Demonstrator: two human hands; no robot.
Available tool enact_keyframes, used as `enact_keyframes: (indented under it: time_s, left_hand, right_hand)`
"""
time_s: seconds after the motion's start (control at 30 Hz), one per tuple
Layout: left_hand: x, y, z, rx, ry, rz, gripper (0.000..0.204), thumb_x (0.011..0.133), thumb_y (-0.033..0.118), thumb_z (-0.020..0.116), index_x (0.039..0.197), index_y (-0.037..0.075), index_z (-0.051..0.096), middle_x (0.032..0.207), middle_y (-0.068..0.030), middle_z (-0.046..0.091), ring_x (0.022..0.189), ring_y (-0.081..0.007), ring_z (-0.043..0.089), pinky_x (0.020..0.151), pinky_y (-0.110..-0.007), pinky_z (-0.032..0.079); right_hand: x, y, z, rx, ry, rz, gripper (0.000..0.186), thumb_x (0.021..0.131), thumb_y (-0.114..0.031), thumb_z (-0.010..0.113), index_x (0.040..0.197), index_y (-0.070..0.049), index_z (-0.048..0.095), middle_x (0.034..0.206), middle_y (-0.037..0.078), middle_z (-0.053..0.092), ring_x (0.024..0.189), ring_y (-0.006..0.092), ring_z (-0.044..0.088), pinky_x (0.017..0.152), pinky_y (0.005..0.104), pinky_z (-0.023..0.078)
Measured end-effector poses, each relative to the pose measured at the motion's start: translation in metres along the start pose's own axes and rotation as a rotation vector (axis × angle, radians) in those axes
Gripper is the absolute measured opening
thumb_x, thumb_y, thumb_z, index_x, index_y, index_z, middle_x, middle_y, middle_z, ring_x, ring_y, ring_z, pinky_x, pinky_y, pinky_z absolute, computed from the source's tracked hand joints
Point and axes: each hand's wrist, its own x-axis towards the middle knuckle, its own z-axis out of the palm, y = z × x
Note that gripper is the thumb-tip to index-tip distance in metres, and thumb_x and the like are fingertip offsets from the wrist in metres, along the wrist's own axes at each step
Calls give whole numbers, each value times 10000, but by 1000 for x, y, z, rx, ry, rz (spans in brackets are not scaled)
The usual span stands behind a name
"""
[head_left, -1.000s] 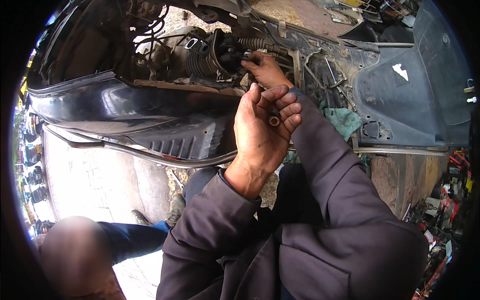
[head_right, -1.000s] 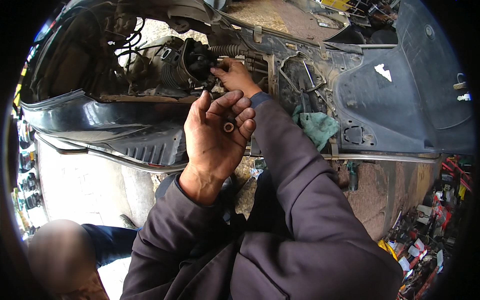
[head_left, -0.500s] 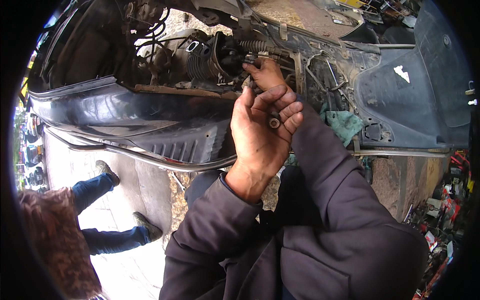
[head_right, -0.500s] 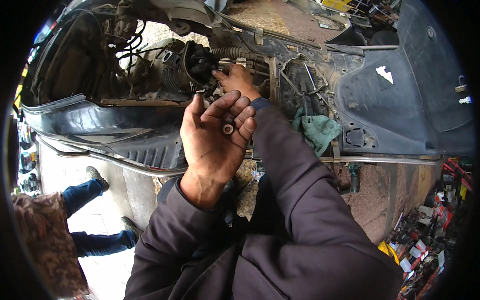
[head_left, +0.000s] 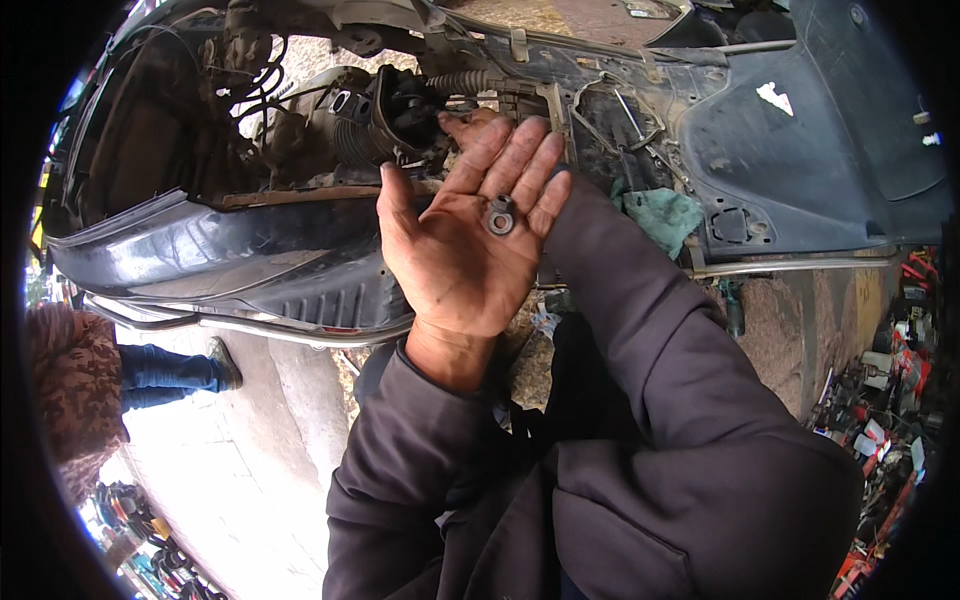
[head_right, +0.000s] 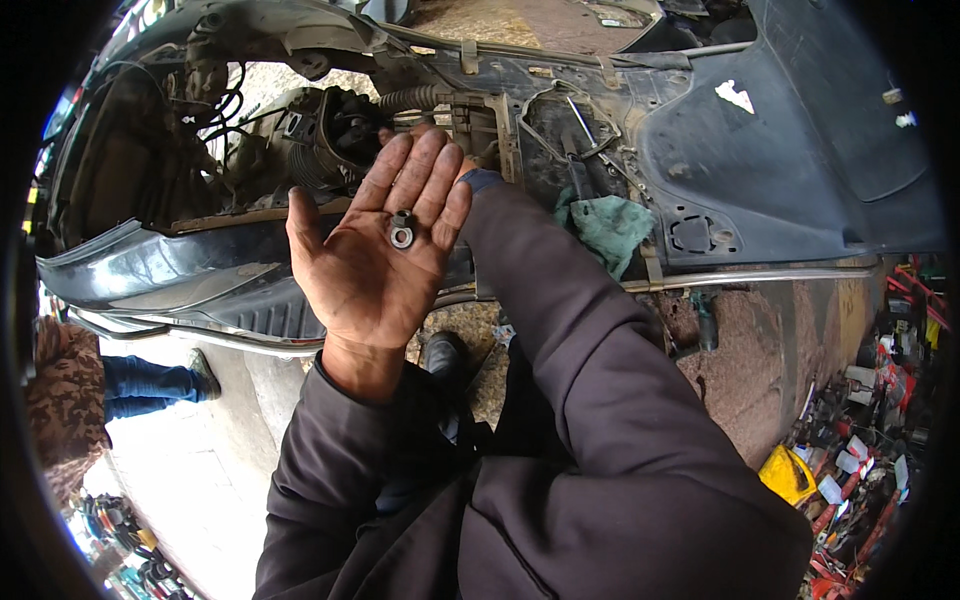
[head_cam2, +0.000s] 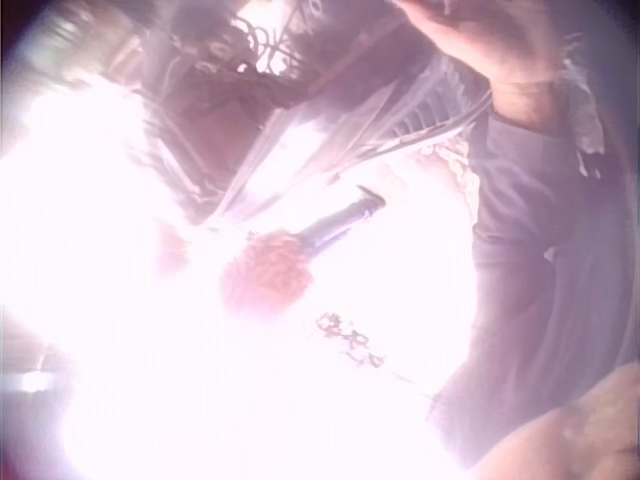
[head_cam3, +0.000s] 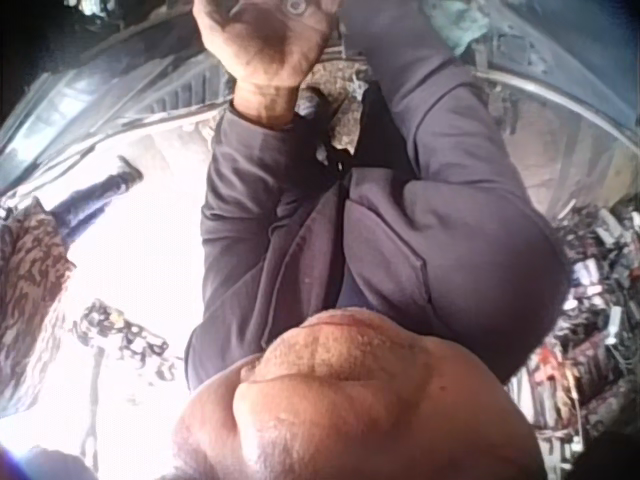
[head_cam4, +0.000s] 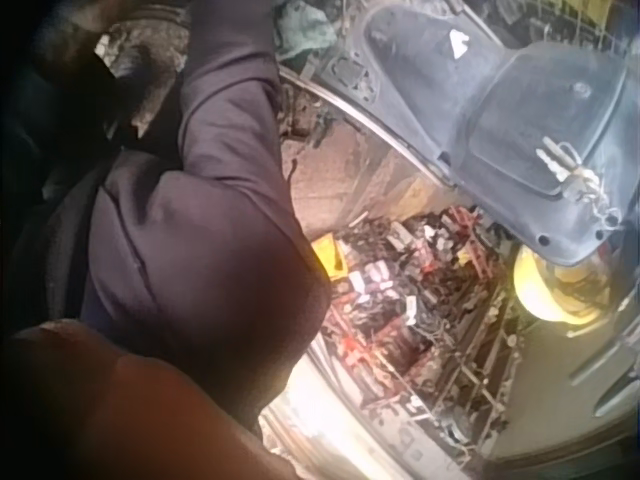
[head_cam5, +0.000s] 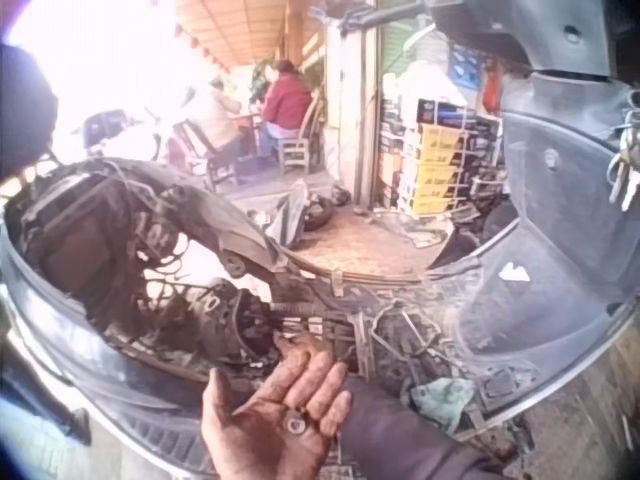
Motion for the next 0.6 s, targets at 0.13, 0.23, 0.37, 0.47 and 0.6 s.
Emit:
enact_keyframes:
  time_s: [0.13, 0.23, 0.37, 0.47, 0.6]
  left_hand:
    - [0, -2, 0, -6, -26, -5, 868, 904, 626, 413, 1407, -78, 350, 1473, -260, 337, 1384, -386, 316, 1149, -506, 251]
    - [1, -3, 2, 12, -16, -2, 873, 899, 631, 424, 1399, -83, 358, 1470, -265, 339, 1378, -391, 324, 1147, -507, 254]
    - [3, -3, 4, 20, 71, 19, 870, 893, 636, 435, 1373, -88, 391, 1460, -264, 356, 1371, -388, 334, 1149, -510, 247]
    - [3, -5, 5, 80, 99, 25, 859, 864, 683, 438, 1303, -53, 494, 1321, -231, 511, 1289, -372, 428, 1095, -484, 316]
    - [0, -7, 4, 93, 117, 8, 863, 864, 678, 452, 1351, -34, 441, 1237, -169, 519, 1144, -291, 494, 994, -400, 384]
  right_hand:
    - [-3, -10, 5, -66, 59, -22, 379, 922, -419, 595, 928, -41, 620, 869, 76, 635, 806, 200, 597, 716, 325, 472]
    - [-23, -30, 3, -71, 161, -32, 367, 922, -409, 600, 858, -48, 613, 803, 51, 620, 751, 178, 586, 661, 313, 476]
    - [-86, -63, -35, 342, 358, -276, 296, 913, -342, 626, 784, -75, 640, 716, 18, 616, 683, 135, 567, 620, 294, 471]
    - [-142, -87, -83, 165, 385, -651, 174, 869, -232, 676, 847, -61, 698, 778, 38, 670, 755, 123, 622, 703, 303, 508]
    - [-181, -113, -92, -255, 38, -939, 222, 718, -107, 768, 928, -43, 737, 1128, 128, 628, 1047, 267, 592, 851, 361, 507]
